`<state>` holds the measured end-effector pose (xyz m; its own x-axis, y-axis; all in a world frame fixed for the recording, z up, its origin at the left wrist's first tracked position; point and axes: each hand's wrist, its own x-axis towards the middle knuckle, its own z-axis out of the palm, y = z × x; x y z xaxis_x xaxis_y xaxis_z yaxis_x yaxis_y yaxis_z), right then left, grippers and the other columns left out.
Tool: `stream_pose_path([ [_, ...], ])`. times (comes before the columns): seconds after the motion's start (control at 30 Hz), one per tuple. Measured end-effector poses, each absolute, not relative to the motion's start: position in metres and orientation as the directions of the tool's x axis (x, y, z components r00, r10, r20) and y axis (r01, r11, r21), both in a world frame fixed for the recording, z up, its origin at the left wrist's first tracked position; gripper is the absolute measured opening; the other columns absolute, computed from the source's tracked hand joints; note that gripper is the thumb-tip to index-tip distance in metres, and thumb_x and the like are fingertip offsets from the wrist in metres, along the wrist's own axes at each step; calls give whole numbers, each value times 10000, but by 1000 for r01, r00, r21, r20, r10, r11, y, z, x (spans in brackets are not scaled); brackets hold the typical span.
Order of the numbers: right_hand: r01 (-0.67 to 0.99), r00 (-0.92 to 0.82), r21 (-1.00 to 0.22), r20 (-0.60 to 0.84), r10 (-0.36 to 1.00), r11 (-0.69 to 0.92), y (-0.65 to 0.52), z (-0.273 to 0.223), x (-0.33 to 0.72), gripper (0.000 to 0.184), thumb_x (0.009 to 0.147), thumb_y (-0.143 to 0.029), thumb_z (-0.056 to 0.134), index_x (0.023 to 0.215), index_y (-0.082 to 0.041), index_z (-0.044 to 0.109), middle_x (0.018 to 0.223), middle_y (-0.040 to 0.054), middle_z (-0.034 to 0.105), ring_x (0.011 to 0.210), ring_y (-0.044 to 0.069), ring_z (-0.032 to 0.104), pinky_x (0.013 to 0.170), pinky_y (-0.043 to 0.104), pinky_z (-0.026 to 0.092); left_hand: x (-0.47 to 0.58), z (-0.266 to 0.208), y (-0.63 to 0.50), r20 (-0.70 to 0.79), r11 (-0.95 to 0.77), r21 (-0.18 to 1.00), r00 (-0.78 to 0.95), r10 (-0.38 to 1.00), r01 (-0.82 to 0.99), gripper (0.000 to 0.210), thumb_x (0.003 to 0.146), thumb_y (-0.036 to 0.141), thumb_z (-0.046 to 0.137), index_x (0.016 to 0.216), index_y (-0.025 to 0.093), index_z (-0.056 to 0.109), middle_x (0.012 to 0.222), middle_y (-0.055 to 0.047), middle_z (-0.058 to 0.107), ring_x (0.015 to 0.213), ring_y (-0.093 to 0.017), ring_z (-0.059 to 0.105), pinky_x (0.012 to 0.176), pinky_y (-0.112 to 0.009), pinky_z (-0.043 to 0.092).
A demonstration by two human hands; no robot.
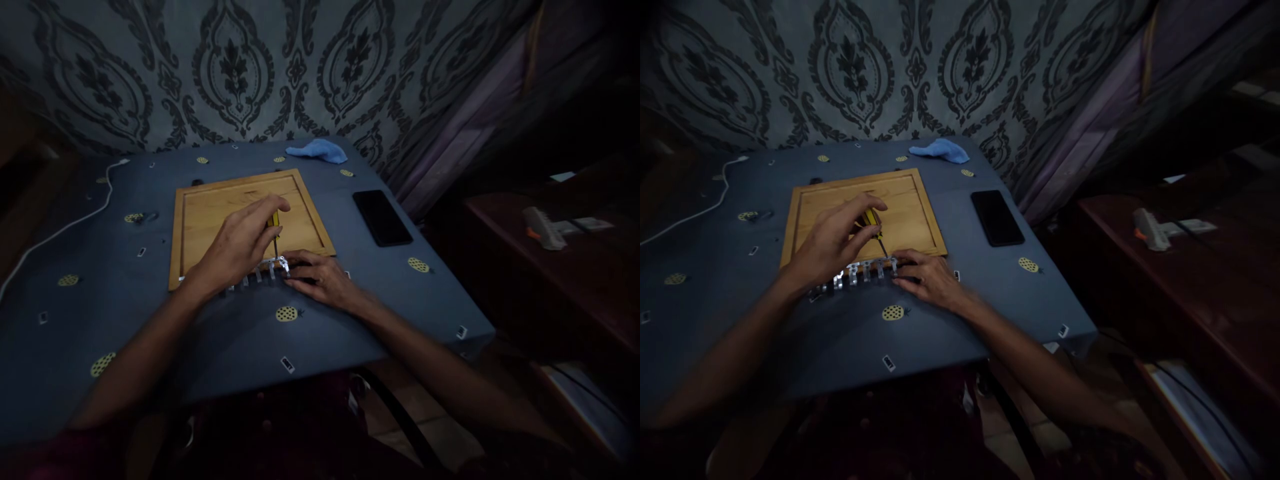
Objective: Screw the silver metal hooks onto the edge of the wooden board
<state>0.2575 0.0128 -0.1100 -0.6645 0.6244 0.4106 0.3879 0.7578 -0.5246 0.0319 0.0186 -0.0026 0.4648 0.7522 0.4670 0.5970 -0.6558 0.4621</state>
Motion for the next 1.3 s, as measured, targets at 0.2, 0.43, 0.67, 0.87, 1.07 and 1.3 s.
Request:
stream_pose_path([
  [0.2,351,-658,-568,416,627,745,14,-113,257,216,1025,-304,617,1025,-194,802,1407,129,674,1181,242,722,995,434,614,32,-2,18,448,-648,459,472,759,607,273,982,120,521,1245,173,568,1176,-73,702,930,-153,666,844,-275,536],
  [0.43,345,-657,-582,411,632,736,14,-113,257,215,1024,-303,619,1023,-195,805,1353,122,712,1196,237,717,1013,425,604,34,-3,17,444,-647,461,473,761,608,277,988,142,517,1254,188,578,1202,-64,695,944,-151,670,875,-273,552],
  [0.67,361,-653,-576,405,640,734,13,-111,256,196,1019,-301,631,1026,-205,802,1377,104,702,1197,237,718,1002,407,603,31,-5,20,466,-654,455,464,753,604,273,986,178,525,1253,183,582,1134,-70,703,918,-167,670,825,-278,548],
  [0.87,358,-667,-570,398,629,740,14,-108,256,221,1025,-293,621,1020,-163,801,1362,148,704,1226,253,705,1032,419,588,32,-7,19,473,-665,449,473,743,597,282,998,172,508,1272,191,572,1203,-82,692,969,-169,677,859,-286,552],
  [1.07,373,-661,-574,386,643,728,13,-109,256,211,1025,-304,623,1029,-191,802,1373,124,702,1207,239,714,1004,413,603,34,0,13,482,-651,454,447,754,609,270,1003,166,516,1267,179,573,1073,-56,698,961,-168,686,858,-290,580],
  [1.3,379,-649,-583,386,656,719,13,-110,255,195,1009,-293,648,1033,-184,808,1373,120,704,1226,242,706,1014,401,599,37,1,9,513,-687,426,468,719,589,285,1007,155,521,1289,184,554,1071,-58,684,996,-169,689,879,-300,596],
])
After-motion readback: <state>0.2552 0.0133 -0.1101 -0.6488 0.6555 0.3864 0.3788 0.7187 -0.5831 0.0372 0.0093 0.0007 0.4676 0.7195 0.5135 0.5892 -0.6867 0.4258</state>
